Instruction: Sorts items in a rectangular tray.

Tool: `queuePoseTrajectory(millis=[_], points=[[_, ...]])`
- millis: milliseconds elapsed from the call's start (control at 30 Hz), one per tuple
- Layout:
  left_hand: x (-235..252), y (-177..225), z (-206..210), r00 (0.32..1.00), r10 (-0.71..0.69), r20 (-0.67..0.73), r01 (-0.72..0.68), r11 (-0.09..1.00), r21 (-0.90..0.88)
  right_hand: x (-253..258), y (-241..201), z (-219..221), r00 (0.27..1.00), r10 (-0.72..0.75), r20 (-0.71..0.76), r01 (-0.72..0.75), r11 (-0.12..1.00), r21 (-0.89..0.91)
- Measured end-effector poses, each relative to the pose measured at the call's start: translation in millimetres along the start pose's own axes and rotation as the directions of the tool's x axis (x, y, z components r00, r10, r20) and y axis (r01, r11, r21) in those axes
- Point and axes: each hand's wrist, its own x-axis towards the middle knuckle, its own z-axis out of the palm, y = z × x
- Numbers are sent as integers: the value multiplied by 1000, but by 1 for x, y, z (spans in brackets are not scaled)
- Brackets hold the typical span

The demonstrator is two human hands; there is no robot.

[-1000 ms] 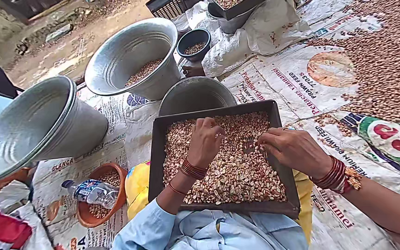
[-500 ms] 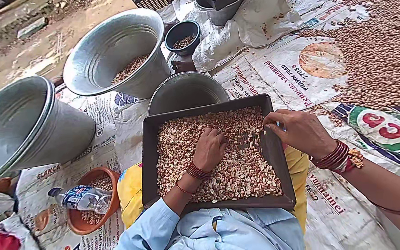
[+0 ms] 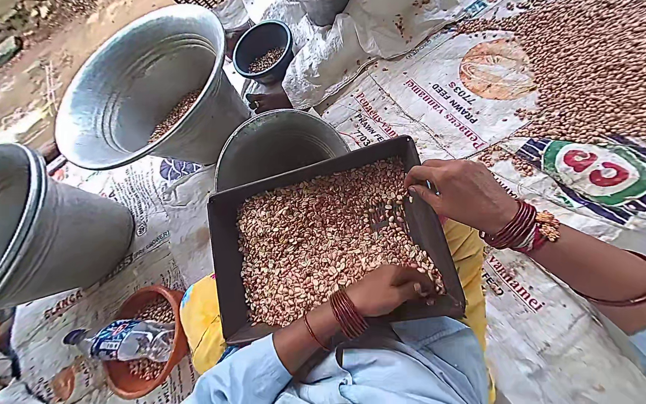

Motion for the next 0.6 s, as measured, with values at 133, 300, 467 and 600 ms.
queuePoseTrajectory(millis=[133,300,467,600], points=[[3,-10,-55,927,10,-374,-74,985,-156,0,-1,-2,1000,-14,-1,14,1000,17],[-26,-26,-92,597,89,-797,-48,996,76,0,-5,-2,996,-72,45,70,997,39],[-37,-23,-49,743,283,-606,51,879,473,-10,-16,16,974,-195,117,194,981,19],[-30,-13,-12,925,280,-258,-141,881,451,-14,-17,23,954,-260,150,268,963,-35]])
